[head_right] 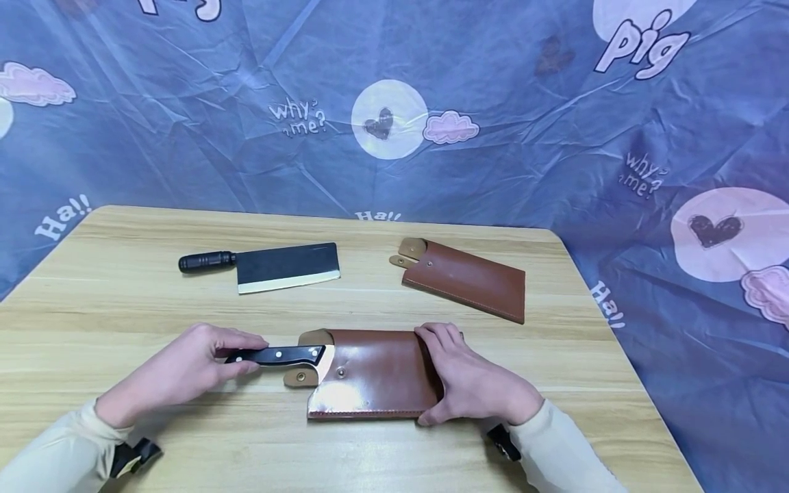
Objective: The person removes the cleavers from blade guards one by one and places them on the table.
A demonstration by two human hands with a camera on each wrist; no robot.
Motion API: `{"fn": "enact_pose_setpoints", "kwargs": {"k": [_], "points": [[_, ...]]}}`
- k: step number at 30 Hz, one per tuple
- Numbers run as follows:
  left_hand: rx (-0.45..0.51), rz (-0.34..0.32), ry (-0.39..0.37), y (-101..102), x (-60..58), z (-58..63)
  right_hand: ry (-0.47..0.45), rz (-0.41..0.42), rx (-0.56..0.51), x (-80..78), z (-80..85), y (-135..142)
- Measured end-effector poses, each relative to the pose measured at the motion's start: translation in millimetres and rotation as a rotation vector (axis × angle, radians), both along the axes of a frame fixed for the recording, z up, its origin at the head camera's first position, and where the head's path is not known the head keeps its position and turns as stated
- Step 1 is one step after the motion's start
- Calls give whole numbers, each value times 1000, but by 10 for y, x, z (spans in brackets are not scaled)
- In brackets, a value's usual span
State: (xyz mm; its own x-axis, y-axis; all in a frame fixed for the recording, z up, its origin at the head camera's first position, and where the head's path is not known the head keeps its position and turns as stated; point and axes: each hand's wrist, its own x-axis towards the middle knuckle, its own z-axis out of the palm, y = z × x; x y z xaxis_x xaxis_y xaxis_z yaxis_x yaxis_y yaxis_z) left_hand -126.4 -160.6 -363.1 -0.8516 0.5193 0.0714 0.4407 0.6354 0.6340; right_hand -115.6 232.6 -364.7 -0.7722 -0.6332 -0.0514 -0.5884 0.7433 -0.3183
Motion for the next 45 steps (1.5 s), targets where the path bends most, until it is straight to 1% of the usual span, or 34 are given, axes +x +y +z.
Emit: {"fn": "enact_pose_setpoints", "kwargs": {"k": [3, 9, 13, 20, 27, 34, 41, 45], "points": [[-5, -3, 4, -16, -6, -3, 1, 1, -2, 2, -5, 6], [-12, 12, 3, -60, -5, 4, 0, 5, -10, 20, 0, 6], [-16, 7, 3, -65, -11, 18, 8, 1, -7, 22, 6, 3], [-36, 37, 30, -105, -35, 72, 2, 3, -8, 16, 19, 11], [-44, 27, 33, -131, -41, 62, -5, -11, -1, 19, 21, 14], [-56, 44, 1, -173, -48, 94, 12, -19, -10, 3, 21, 33], [-49, 36, 14, -197, -86, 78, 2, -26, -7, -7, 21, 43], [-49, 35, -2, -218, -86, 74, 4, -26, 2, -10, 25, 45]]}}
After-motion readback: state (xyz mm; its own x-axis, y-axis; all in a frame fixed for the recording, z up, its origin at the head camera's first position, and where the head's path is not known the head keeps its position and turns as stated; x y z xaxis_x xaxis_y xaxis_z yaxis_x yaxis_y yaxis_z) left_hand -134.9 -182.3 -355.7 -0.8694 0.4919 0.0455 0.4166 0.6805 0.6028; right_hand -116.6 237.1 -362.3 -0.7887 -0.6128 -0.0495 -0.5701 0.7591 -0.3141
